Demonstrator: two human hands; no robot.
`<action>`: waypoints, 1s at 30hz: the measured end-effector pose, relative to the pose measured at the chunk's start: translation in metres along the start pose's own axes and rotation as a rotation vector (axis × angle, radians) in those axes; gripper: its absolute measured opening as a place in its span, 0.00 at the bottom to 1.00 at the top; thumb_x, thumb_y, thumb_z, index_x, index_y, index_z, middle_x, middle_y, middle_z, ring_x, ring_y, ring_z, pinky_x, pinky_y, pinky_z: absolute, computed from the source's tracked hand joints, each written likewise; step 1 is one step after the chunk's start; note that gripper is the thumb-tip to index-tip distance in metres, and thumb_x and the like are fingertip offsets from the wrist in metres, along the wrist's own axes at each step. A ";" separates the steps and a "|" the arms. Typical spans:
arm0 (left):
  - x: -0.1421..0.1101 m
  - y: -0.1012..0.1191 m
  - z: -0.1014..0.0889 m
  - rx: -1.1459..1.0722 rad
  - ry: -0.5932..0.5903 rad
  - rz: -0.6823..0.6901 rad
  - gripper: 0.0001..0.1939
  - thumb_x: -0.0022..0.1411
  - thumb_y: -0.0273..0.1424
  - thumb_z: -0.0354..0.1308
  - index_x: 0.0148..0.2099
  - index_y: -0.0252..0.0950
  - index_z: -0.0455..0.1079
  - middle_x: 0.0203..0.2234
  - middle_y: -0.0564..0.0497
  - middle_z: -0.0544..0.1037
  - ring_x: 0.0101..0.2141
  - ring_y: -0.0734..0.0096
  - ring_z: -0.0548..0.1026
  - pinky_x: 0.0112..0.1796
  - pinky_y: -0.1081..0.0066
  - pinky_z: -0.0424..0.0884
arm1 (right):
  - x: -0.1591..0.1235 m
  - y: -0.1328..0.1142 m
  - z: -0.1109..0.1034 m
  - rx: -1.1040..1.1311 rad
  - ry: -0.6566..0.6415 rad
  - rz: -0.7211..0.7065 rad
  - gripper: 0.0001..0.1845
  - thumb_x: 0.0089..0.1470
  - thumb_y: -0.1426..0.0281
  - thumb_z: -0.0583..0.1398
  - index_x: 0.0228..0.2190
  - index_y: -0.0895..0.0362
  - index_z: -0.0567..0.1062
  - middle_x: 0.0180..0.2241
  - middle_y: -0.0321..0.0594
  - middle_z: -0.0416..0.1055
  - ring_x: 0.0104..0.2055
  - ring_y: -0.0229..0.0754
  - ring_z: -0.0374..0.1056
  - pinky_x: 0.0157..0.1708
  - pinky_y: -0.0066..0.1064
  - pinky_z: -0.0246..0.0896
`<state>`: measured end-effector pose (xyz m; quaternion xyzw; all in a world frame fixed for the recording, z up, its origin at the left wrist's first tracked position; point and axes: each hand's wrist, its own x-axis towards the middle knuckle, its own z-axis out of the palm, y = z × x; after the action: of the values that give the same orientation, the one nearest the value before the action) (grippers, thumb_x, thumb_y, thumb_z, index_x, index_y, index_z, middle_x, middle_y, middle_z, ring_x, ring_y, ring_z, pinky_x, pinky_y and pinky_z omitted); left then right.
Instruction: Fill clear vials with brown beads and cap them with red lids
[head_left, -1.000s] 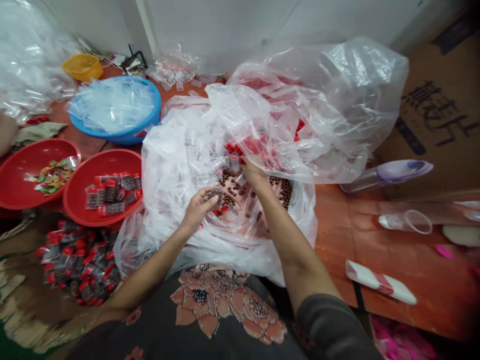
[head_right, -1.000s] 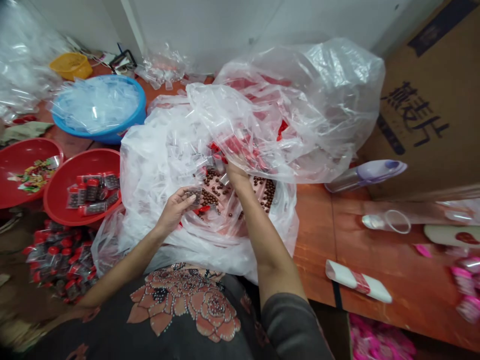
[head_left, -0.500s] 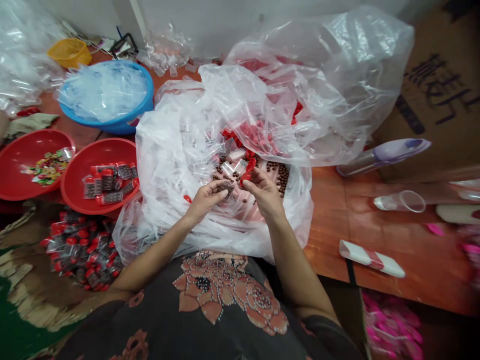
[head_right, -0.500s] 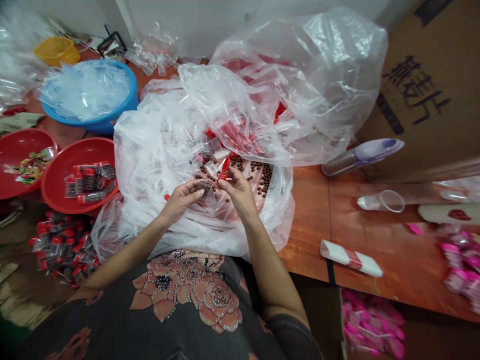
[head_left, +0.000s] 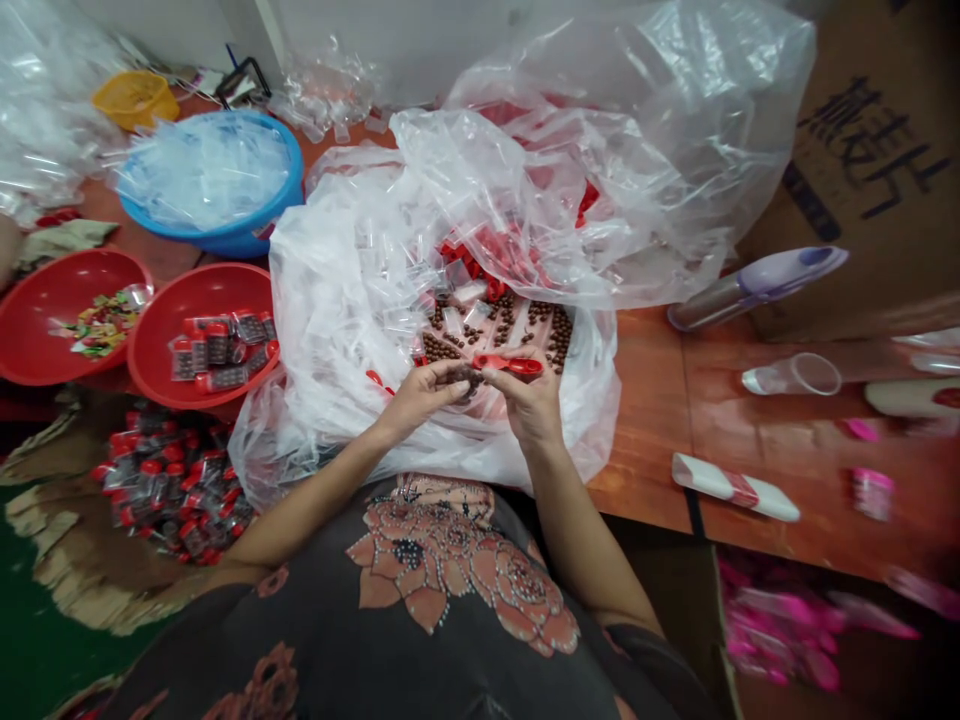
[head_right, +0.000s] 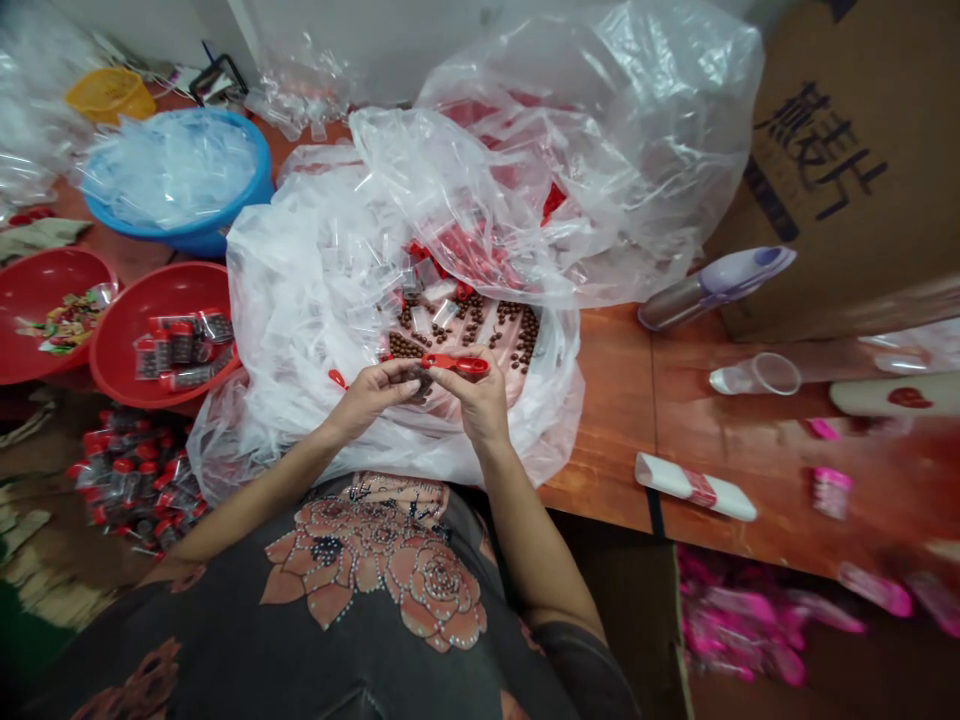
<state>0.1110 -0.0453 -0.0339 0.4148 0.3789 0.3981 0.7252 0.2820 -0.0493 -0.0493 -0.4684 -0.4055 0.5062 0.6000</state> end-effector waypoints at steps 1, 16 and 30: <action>-0.001 -0.001 0.001 -0.002 -0.006 0.001 0.17 0.55 0.32 0.68 0.48 0.39 0.78 0.41 0.47 0.82 0.40 0.66 0.79 0.44 0.66 0.77 | -0.003 0.002 0.000 -0.009 0.012 -0.006 0.18 0.42 0.65 0.73 0.36 0.49 0.73 0.37 0.32 0.78 0.40 0.41 0.76 0.45 0.39 0.73; -0.006 0.000 0.000 -0.077 -0.120 -0.062 0.30 0.55 0.33 0.68 0.61 0.44 0.71 0.40 0.48 0.81 0.36 0.65 0.81 0.35 0.67 0.80 | -0.021 0.011 -0.014 -0.300 -0.110 -0.295 0.14 0.52 0.61 0.68 0.42 0.39 0.82 0.44 0.34 0.80 0.49 0.48 0.75 0.55 0.50 0.70; -0.007 0.012 0.005 0.032 -0.036 0.046 0.27 0.56 0.33 0.67 0.59 0.40 0.72 0.43 0.47 0.80 0.39 0.64 0.79 0.36 0.69 0.79 | -0.015 0.002 -0.014 -0.331 -0.137 -0.229 0.18 0.56 0.52 0.61 0.46 0.43 0.76 0.43 0.39 0.74 0.47 0.47 0.72 0.52 0.46 0.69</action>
<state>0.1096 -0.0489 -0.0197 0.4422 0.3624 0.4008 0.7159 0.2925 -0.0666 -0.0543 -0.4760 -0.5735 0.3918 0.5395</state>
